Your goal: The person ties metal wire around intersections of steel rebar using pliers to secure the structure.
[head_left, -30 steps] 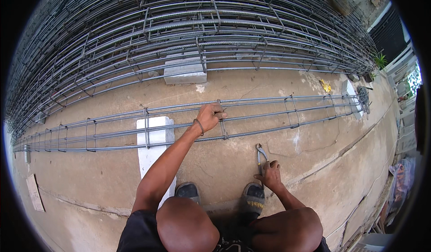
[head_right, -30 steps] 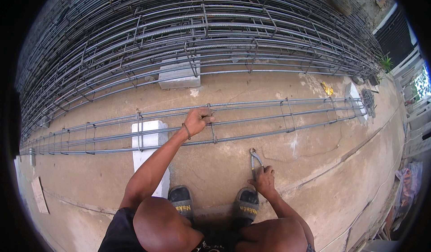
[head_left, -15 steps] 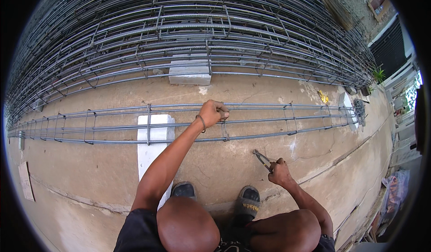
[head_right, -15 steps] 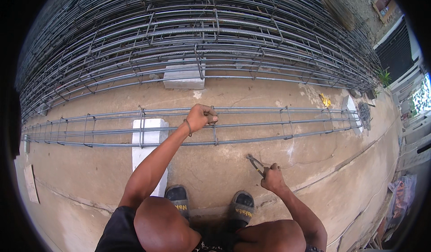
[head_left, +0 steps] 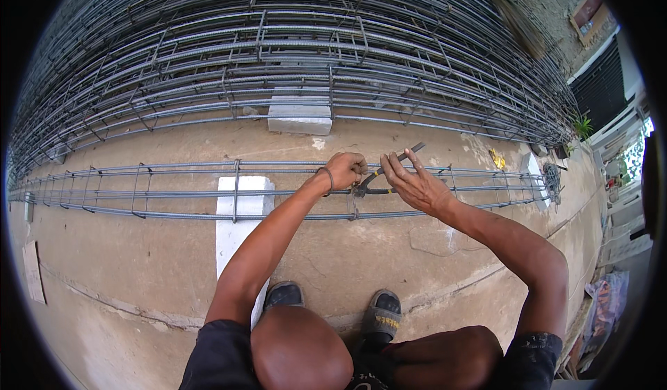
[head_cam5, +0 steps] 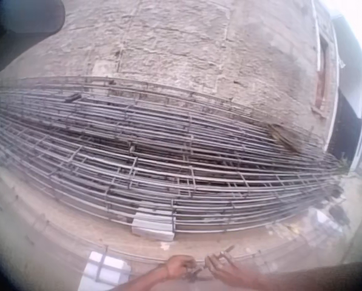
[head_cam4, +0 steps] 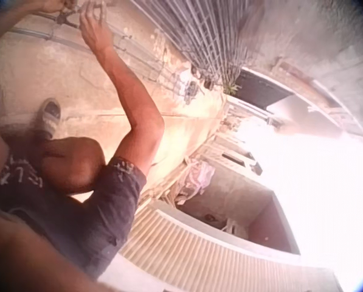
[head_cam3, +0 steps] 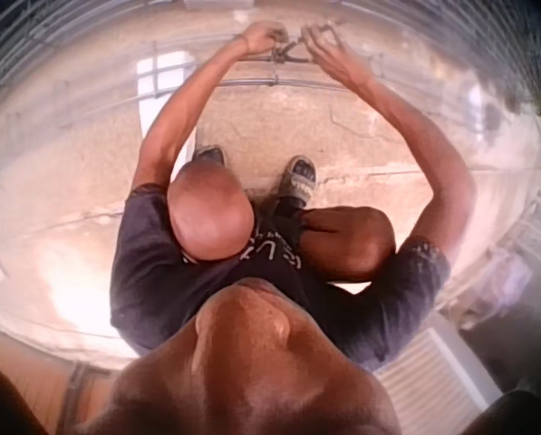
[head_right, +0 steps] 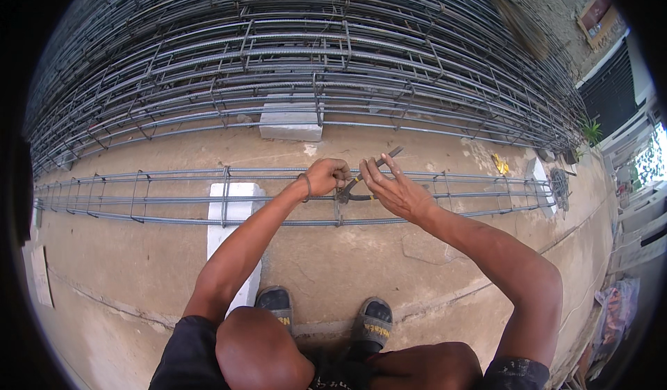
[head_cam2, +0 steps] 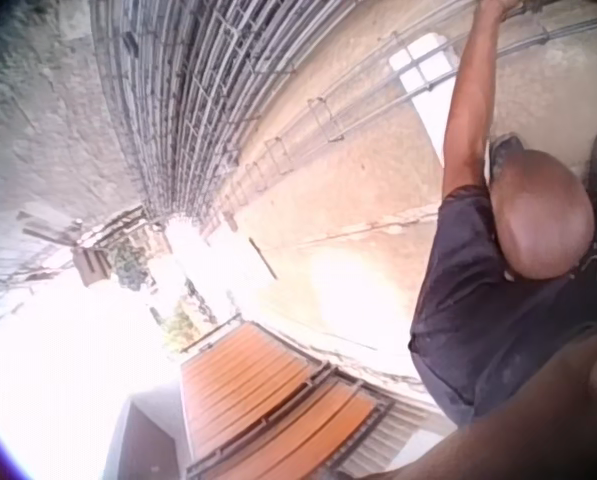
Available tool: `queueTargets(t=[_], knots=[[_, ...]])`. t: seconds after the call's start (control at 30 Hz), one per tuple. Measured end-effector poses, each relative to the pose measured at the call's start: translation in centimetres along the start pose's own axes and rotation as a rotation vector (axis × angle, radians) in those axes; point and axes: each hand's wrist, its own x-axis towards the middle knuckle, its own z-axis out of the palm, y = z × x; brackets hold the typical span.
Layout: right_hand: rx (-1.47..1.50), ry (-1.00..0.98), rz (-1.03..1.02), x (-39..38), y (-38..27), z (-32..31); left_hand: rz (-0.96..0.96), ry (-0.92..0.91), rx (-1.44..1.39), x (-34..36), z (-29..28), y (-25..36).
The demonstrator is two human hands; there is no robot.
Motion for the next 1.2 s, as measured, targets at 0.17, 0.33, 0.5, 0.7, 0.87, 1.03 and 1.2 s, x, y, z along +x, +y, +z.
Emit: queueTargets(t=[0.17, 0.33, 0.5, 0.7, 0.87, 1.03, 1.2], knots=[[-0.137, 0.041, -0.020, 1.6, 0.6, 0.7, -0.070, -0.032, -0.197, 0.2, 0.0, -2.0], [-0.252, -0.036, -0.110, 2.2, 1.6, 1.1, -0.096, -0.082, -0.176, 0.6, -0.2, -1.4], [-0.377, -0.046, -0.195, 3.1, 2.3, -0.1, -0.031, -0.099, -0.302, 0.3, -0.2, -2.0], [-0.281, -0.058, -0.186, 3.3, 1.7, 0.3, -0.078, -0.152, -0.387, -0.1, 0.0, -1.8], [0.230, -0.207, -0.099, 4.6, 2.7, -0.7, -0.023, -0.110, -0.316, -1.2, 0.0, -1.3], [0.822, -0.553, -0.003, 5.6, 3.6, -0.2, 0.287, 0.107, 0.056, -4.0, 1.9, 0.7], [1.522, -1.255, 0.320, 7.1, 6.2, -1.4, 0.290, 0.713, 0.191, -3.4, 9.0, 4.9]])
